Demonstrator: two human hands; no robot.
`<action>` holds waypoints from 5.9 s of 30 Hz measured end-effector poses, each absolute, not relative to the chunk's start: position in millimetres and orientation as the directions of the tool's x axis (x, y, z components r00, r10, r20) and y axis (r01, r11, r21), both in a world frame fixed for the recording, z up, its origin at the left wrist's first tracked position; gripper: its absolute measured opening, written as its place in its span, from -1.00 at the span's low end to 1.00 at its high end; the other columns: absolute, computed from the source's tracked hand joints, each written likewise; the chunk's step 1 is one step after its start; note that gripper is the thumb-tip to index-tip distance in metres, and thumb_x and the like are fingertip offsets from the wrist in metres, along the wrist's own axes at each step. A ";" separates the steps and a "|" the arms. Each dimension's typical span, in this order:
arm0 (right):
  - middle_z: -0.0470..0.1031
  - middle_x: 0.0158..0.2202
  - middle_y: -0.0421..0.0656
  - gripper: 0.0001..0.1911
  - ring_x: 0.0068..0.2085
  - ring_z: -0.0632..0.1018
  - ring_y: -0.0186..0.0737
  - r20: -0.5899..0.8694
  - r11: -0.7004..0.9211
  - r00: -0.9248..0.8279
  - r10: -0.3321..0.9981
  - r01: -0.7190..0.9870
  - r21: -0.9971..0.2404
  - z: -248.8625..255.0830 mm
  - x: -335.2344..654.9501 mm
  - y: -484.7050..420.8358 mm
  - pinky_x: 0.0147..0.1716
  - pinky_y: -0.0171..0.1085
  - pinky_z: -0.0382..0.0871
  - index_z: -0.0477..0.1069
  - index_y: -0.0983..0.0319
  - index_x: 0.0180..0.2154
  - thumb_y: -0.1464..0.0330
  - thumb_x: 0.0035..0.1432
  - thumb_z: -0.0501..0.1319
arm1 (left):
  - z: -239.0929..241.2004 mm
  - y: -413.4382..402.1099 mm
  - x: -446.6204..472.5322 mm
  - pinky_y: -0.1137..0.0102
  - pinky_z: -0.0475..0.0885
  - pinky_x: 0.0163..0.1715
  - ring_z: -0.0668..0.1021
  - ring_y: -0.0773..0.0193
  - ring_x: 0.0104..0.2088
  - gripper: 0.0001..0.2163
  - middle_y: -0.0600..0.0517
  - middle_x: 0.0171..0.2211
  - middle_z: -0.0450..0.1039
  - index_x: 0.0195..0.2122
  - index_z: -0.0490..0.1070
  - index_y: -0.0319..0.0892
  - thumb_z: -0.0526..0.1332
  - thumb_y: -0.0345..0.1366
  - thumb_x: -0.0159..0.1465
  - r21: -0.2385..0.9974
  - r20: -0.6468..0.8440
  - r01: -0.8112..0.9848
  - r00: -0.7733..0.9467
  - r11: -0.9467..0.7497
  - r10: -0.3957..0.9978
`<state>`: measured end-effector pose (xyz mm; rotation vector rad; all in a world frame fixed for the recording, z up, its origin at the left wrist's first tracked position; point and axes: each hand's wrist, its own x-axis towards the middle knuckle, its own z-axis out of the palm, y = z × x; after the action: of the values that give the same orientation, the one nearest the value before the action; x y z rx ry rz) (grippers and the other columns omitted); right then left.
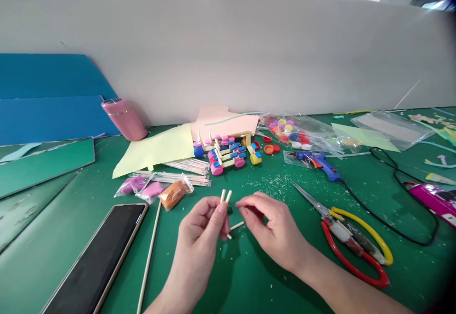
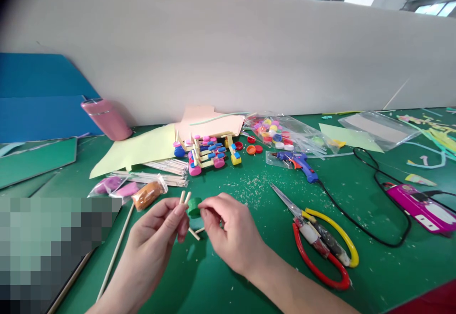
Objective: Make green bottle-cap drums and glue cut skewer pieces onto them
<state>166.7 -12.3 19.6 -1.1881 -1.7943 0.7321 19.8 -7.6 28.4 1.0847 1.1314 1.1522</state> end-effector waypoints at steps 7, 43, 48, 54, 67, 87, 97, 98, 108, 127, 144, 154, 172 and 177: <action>0.44 -0.39 -0.18 -0.82 -0.42 0.42 -0.34 0.124 0.132 -0.165 0.978 0.039 -0.990 3.6 167.9 -10.8 -0.47 -0.37 0.30 0.43 0.24 -0.28 0.30 0.21 0.10 | 12.9 -16.0 26.2 0.51 0.22 -0.60 0.32 0.41 -0.63 -0.83 0.13 -0.68 0.32 -0.45 0.39 -0.22 0.20 -0.22 0.18 0.955 -0.226 -0.146 0.200 0.257 0.953; 0.41 -0.46 -0.21 -0.89 -0.41 0.43 -0.28 0.185 0.510 -0.493 0.850 0.685 -0.521 -3.9 180.8 -16.5 -0.44 -0.33 0.22 0.40 0.23 -0.33 0.36 0.17 0.12 | -9.7 -1.8 3.4 0.51 0.03 -0.65 0.15 0.45 -0.61 -0.83 0.19 -0.64 0.11 -0.38 0.41 -0.17 0.20 -0.17 0.18 0.999 -0.034 0.016 -0.057 0.035 0.998; 0.46 -0.22 -0.11 -0.79 -0.21 0.43 -0.20 0.295 0.543 -0.457 0.839 0.663 -0.516 -10.9 173.2 -12.6 -0.22 -0.28 0.30 0.37 0.27 -0.12 0.46 0.24 0.05 | -8.8 -1.4 5.0 0.52 0.05 -0.65 0.19 0.46 -0.64 -0.83 0.21 -0.68 0.12 -0.35 0.39 -0.16 0.17 -0.17 0.20 0.998 -0.034 0.048 -0.034 0.036 0.999; 0.47 -0.23 -0.10 -0.81 -0.20 0.44 -0.17 0.133 0.562 -0.549 0.825 0.772 -0.299 -9.8 162.3 -9.4 -0.23 -0.26 0.35 0.38 0.28 -0.16 0.51 0.23 0.05 | -7.3 -0.4 6.2 0.52 0.11 -0.65 0.23 0.43 -0.65 -0.85 0.21 -0.73 0.20 -0.34 0.36 -0.15 0.14 -0.18 0.22 0.999 -0.054 0.006 -0.020 0.054 0.998; 0.49 -0.45 0.00 -0.80 -0.44 0.55 -0.07 -0.106 0.511 -0.521 0.847 0.852 -0.112 17.4 139.6 -0.7 -0.61 -0.29 0.33 0.42 0.34 -0.40 0.68 -0.03 0.13 | -1.0 -0.8 7.0 0.49 0.23 -0.60 0.33 0.39 -0.64 -0.85 0.17 -0.69 0.33 -0.40 0.31 -0.17 0.10 -0.22 0.24 0.988 -0.084 -0.130 0.012 0.085 0.996; 0.50 -0.42 0.02 -0.83 -0.40 0.54 -0.08 -0.074 0.421 -0.459 0.885 0.859 -0.293 14.2 149.0 1.0 -0.49 -0.27 0.32 0.43 0.37 -0.36 0.60 0.00 0.10 | 3.5 2.1 5.9 0.52 0.21 -0.52 0.30 0.40 -0.53 -0.85 0.11 -0.61 0.32 -0.51 0.43 -0.23 0.23 -0.27 0.14 0.908 -0.236 -0.346 0.045 0.237 0.971; 0.43 -0.51 -0.24 -0.83 -0.56 0.45 -0.43 -0.091 -0.082 -0.297 0.951 0.043 -0.996 8.7 169.4 -0.7 -0.56 -0.43 0.33 0.34 0.28 -0.40 0.30 0.14 0.15 | 5.9 -4.5 10.3 0.45 0.22 -0.47 0.34 0.36 -0.52 -0.84 0.08 -0.60 0.36 -0.51 0.47 -0.22 0.22 -0.25 0.13 0.965 -0.196 -0.158 0.101 0.210 0.975; 0.43 -0.52 -0.25 -0.81 -0.57 0.43 -0.44 -0.118 -0.147 -0.280 0.953 -0.085 -0.986 6.7 169.6 -0.5 -0.56 -0.42 0.33 0.34 0.28 -0.42 0.28 0.10 0.19 | 6.0 -5.6 11.4 0.45 0.22 -0.47 0.35 0.36 -0.52 -0.83 0.08 -0.60 0.36 -0.51 0.46 -0.21 0.22 -0.25 0.14 0.965 -0.205 -0.138 0.123 0.221 0.971; 0.42 -0.57 -0.26 -0.75 -0.54 0.41 -0.41 -0.130 -0.191 -0.271 0.954 -0.213 -0.958 -5.1 162.2 -6.0 -0.59 -0.41 0.24 0.35 0.27 -0.47 0.22 0.03 0.26 | 4.2 -7.9 15.4 0.44 0.21 -0.51 0.35 0.33 -0.54 -0.79 0.06 -0.62 0.35 -0.58 0.40 -0.22 0.22 -0.23 0.13 0.956 -0.248 -0.083 0.275 0.280 0.929; 0.44 -0.60 -0.27 -0.82 -0.56 0.42 -0.41 -0.056 -0.155 -0.339 0.939 -0.273 -0.949 -3.7 166.3 -5.5 -0.54 -0.38 0.25 0.34 0.28 -0.47 0.32 0.07 0.25 | 1.7 -5.5 12.7 0.48 0.23 -0.54 0.36 0.38 -0.56 -0.80 0.05 -0.62 0.41 -0.58 0.44 -0.23 0.22 -0.27 0.14 0.910 -0.298 -0.145 0.421 0.388 0.857; 0.28 -0.62 -0.33 -0.85 -0.58 0.29 -0.44 -0.074 0.114 -0.405 0.911 0.421 -0.900 12.1 195.5 -4.4 -0.60 -0.44 0.15 0.23 0.22 -0.54 0.47 0.05 0.12 | -0.1 -2.5 13.0 0.53 0.22 -0.57 0.35 0.46 -0.62 -0.87 0.08 -0.62 0.46 -0.50 0.48 -0.22 0.24 -0.29 0.14 0.925 -0.265 -0.224 0.192 0.305 0.945; 0.40 -0.58 -0.31 -0.95 -0.56 0.36 -0.38 -0.055 0.243 -0.368 0.928 0.712 -0.659 10.5 197.0 -5.2 -0.57 -0.39 0.12 0.37 0.19 -0.44 0.35 0.03 0.20 | 1.3 -3.4 14.8 0.53 0.21 -0.58 0.36 0.45 -0.62 -0.90 0.10 -0.63 0.43 -0.43 0.47 -0.23 0.23 -0.30 0.15 0.946 -0.252 -0.171 0.144 0.274 0.957; 0.48 -0.45 -0.16 -0.71 -0.46 0.51 -0.21 0.296 -0.210 0.469 0.832 0.761 -0.614 -16.3 330.8 -50.6 -0.46 -0.31 0.42 0.39 0.18 -0.27 0.12 0.07 0.13 | 2.9 -3.8 15.3 0.50 0.19 -0.56 0.34 0.43 -0.61 -0.87 0.09 -0.62 0.44 -0.43 0.41 -0.22 0.21 -0.27 0.16 0.928 -0.281 -0.189 0.210 0.321 0.937; 0.47 -0.29 -0.06 -0.66 -0.30 0.52 -0.11 0.353 -0.265 0.472 0.808 0.826 -0.498 -16.8 368.1 -21.9 -0.36 -0.23 0.41 0.37 0.23 -0.20 0.16 0.04 0.14 | 3.2 -3.7 15.2 0.51 0.19 -0.58 0.33 0.42 -0.61 -0.87 0.09 -0.62 0.42 -0.45 0.41 -0.23 0.22 -0.27 0.15 0.929 -0.274 -0.197 0.200 0.312 0.941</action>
<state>368.1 -21.9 -16.8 -2.0881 -1.3484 -0.0370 15.2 -3.7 3.2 0.9037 1.0509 0.9694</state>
